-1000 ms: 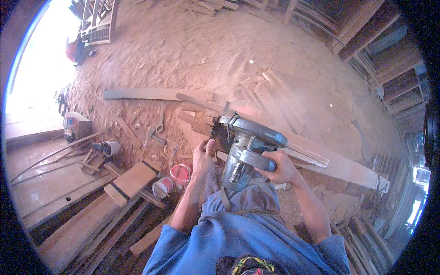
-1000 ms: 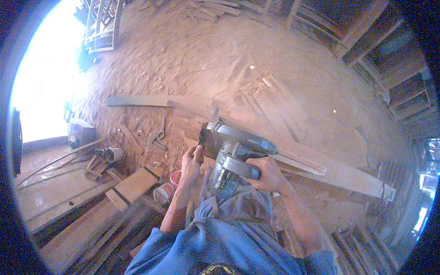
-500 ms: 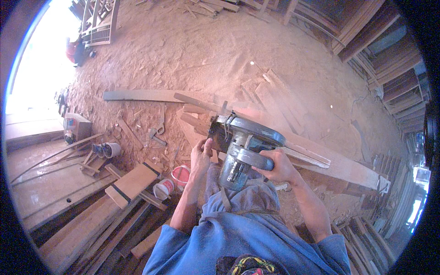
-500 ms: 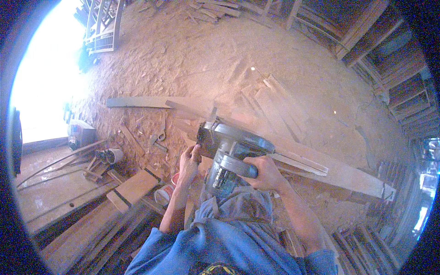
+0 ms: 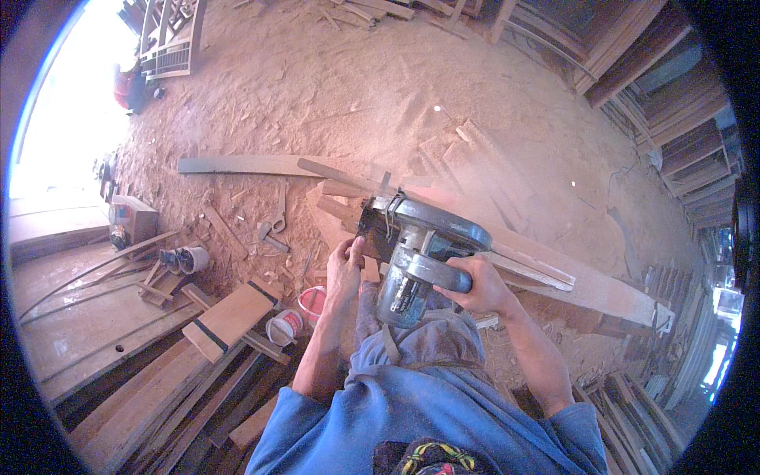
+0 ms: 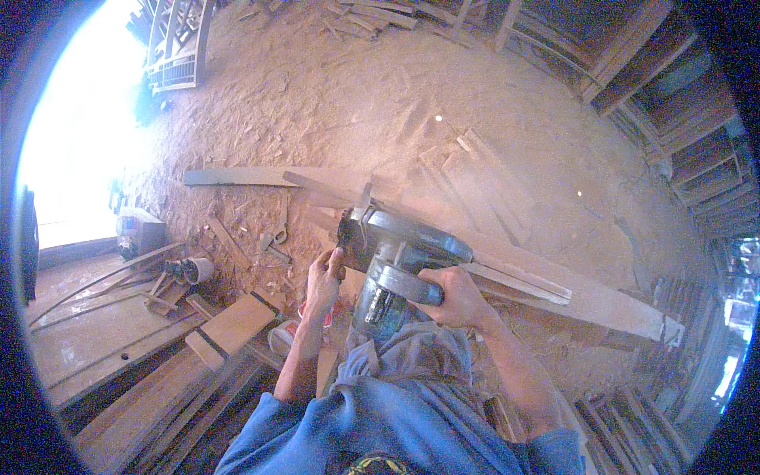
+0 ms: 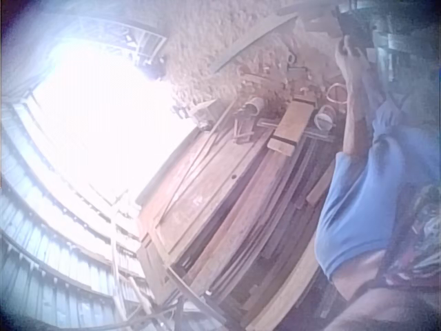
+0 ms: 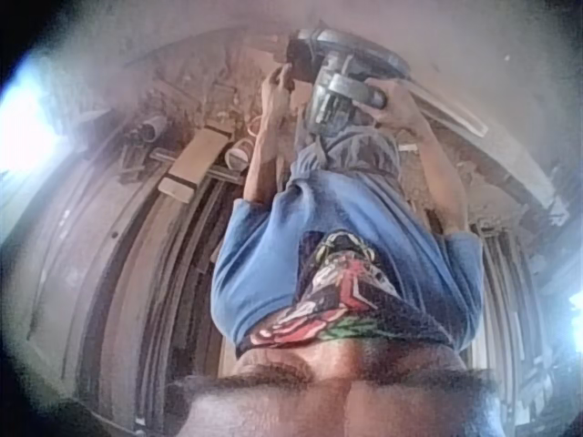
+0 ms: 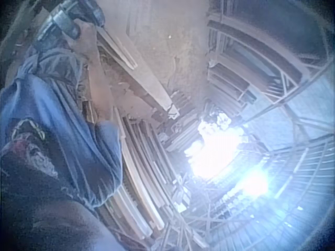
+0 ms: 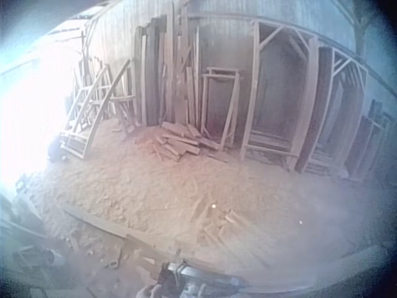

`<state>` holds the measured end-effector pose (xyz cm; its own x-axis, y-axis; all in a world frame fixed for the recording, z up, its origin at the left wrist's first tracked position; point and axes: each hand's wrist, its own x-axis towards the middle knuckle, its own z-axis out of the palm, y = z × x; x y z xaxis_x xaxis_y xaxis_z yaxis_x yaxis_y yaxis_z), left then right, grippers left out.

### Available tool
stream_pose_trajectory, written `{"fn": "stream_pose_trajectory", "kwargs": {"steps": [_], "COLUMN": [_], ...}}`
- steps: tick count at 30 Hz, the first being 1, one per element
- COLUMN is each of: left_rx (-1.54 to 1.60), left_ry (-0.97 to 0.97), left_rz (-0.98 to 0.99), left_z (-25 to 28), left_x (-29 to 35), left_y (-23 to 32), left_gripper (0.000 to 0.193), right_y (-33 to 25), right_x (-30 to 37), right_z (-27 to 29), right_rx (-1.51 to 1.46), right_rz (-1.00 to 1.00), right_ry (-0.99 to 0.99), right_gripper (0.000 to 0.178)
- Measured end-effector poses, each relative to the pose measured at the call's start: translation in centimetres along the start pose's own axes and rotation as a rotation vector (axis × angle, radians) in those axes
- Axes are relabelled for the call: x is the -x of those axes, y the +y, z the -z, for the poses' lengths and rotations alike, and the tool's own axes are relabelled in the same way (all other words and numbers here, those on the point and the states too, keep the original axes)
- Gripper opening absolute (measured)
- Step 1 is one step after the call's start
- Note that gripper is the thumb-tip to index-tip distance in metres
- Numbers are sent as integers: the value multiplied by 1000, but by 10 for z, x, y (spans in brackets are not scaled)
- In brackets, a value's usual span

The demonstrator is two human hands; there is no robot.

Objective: The person uses a circular saw to cut a wooden plank into smaller pieces. They then use a sander to smooth the edges of the cut pieces. The person handles the wood and tools with both hands, adjusting the wood's position as needed.

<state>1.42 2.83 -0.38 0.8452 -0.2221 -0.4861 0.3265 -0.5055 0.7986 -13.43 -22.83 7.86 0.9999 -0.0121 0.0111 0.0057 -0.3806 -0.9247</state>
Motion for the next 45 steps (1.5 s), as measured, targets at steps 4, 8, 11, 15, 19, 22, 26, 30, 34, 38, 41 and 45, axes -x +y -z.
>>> {"fn": "stream_pose_trajectory", "kwargs": {"steps": [4, 8, 11, 15, 19, 22, 26, 30, 34, 38, 41, 45], "left_rx": [7, -19, -40, -44, -42, -51, -54, 22, 134, -14, -30, 28], "left_ry": [6, 34, 31, 29, 35, 42, 44, 77, 3, 14, 49, -6], "left_rz": [-35, -61, -39, -25, -42, -43, -41, -166, -122, -191, -252, -232], "left_z": [-1, -2, -2, -1, 1, 5, 7, 6, 11, 5, 4, 5], "left_x": [3, 8, 6, 6, 4, 7, 11, 13, 5, 15, 5, 8], "left_y": [6, 13, 11, 8, 3, 8, 14, 12, -8, 6, -20, -15], "left_gripper": [50, 43, 49, 51, 49, 47, 43, 42, 42, 54, 56, 56], "right_y": [4, 5, 8, 8, 13, 2, 2, 3, 0, 3, -6, 1], "right_x": [1, 2, 3, 3, 3, 0, 2, 2, 6, 8, 12, 14], "right_z": [-3, -2, -1, -4, -8, -8, -10, -10, -12, -11, -9, -16], "right_rx": [-5, -3, 34, -5, 41, 33, 50, -18, -8, -103, -39, -28], "right_rz": [25, -41, -91, -41, 11, 35, -3, 24, -30, -122, -93, -66], "right_ry": [38, -24, -55, -17, 9, 25, -5, -29, -56, -119, -85, -31], "right_gripper": [21, 22, 28, 22, 20, 20, 20, 23, 28, 31, 27, 25]}}
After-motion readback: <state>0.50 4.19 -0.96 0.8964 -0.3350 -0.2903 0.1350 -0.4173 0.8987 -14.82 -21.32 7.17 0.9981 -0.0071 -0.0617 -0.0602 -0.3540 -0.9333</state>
